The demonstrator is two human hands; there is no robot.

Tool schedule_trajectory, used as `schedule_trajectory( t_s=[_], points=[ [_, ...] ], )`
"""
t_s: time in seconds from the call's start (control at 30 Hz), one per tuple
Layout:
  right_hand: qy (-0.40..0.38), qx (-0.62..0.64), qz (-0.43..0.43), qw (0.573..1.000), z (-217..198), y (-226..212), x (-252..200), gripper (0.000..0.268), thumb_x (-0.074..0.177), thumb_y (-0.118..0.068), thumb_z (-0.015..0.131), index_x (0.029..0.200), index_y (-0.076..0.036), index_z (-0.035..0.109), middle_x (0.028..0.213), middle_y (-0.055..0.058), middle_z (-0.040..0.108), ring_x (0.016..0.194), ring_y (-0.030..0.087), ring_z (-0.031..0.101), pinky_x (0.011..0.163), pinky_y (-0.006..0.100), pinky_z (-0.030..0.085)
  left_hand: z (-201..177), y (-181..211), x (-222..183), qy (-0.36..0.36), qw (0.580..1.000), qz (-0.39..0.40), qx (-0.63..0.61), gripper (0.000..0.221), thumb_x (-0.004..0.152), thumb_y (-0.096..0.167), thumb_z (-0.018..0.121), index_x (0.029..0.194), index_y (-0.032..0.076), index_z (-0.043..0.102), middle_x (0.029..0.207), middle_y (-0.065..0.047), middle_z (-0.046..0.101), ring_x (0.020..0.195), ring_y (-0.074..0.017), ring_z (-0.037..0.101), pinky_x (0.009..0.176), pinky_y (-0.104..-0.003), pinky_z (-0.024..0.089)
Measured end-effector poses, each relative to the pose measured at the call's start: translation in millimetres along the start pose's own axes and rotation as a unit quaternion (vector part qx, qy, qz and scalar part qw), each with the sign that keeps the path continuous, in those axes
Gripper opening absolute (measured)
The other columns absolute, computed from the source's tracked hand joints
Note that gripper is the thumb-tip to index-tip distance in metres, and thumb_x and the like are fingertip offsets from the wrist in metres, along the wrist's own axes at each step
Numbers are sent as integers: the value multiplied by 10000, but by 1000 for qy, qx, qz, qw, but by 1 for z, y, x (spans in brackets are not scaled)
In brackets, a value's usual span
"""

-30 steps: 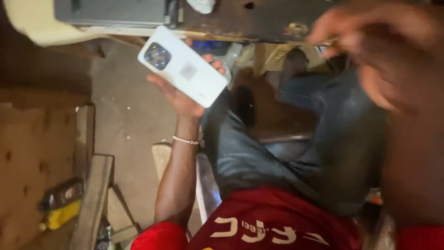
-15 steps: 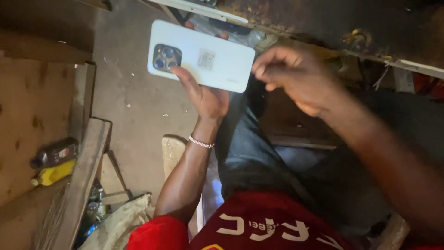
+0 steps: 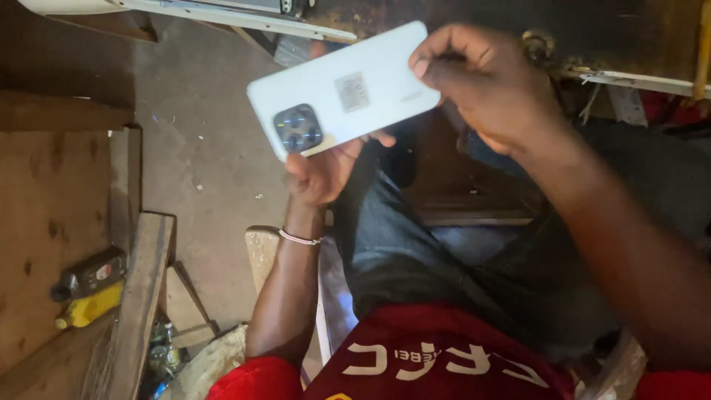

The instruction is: Using a heat gun and prying tool to remove the back cover of a smartphone for repair

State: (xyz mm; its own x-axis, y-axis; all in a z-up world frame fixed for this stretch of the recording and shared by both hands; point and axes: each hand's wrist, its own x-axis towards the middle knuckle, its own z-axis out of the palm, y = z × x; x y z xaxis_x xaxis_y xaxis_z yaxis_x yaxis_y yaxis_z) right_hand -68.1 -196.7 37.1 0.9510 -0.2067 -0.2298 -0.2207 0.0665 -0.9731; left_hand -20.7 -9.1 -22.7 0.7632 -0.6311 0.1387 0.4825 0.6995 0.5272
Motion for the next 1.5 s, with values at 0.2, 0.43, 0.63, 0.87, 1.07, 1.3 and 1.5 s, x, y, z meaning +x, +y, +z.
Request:
schedule_trajectory(
  t_s=[0.2,0.43,0.63,0.87,1.07,1.3,1.5],
  points=[
    [34,-109,-43,992,-17,-24,-8,82,883,-163,569,889,-82,565,691,-53,470,606,25,348,554,202,258,-6,15,2,-223,956,-163,-99,1059,566,713,516,1401,104,286,1423,-181,312,1275,-492,340,1029,-603,356],
    [-142,-274,-66,949,-5,-48,-19,68,860,-109,545,883,-76,600,854,20,623,752,98,563,645,226,417,0,-10,-5,-219,879,-335,-260,887,685,694,469,1366,157,283,1391,-247,248,1172,-527,346,1019,-648,284],
    [-136,-307,-166,927,10,-50,-22,76,860,-61,548,870,-34,618,965,113,576,879,198,531,705,300,387,-7,-28,-12,-147,880,-371,-258,999,667,706,385,1276,-85,345,1199,-314,464,1057,-397,535,930,-506,421],
    [-3,-395,-230,890,8,-40,-27,195,952,11,503,1091,69,627,756,124,482,721,249,476,666,362,334,-5,-16,-3,-121,909,-267,-297,1041,666,709,418,1365,-46,258,1215,-241,519,1087,-389,545,982,-526,409],
    [19,-415,-269,869,23,-39,-28,76,948,52,625,913,118,612,818,198,614,680,244,566,582,338,418,-11,-14,-2,-119,923,-211,-298,979,692,697,439,1336,-33,342,1225,-223,525,1086,-393,548,957,-530,425],
    [4,-396,-208,894,45,-42,-28,154,925,-27,602,978,116,625,862,208,472,742,251,533,632,321,431,-13,-22,-8,-73,946,-159,-272,1001,695,705,415,1350,-43,304,1218,-211,544,1043,-398,577,890,-521,475],
    [4,-396,-245,885,53,-39,-21,84,872,75,533,926,93,595,958,212,591,805,259,557,691,323,455,2,-10,-4,-18,962,-117,-246,946,718,691,396,1318,-40,362,1136,-198,560,1016,-306,564,900,-435,449]
  ],
)
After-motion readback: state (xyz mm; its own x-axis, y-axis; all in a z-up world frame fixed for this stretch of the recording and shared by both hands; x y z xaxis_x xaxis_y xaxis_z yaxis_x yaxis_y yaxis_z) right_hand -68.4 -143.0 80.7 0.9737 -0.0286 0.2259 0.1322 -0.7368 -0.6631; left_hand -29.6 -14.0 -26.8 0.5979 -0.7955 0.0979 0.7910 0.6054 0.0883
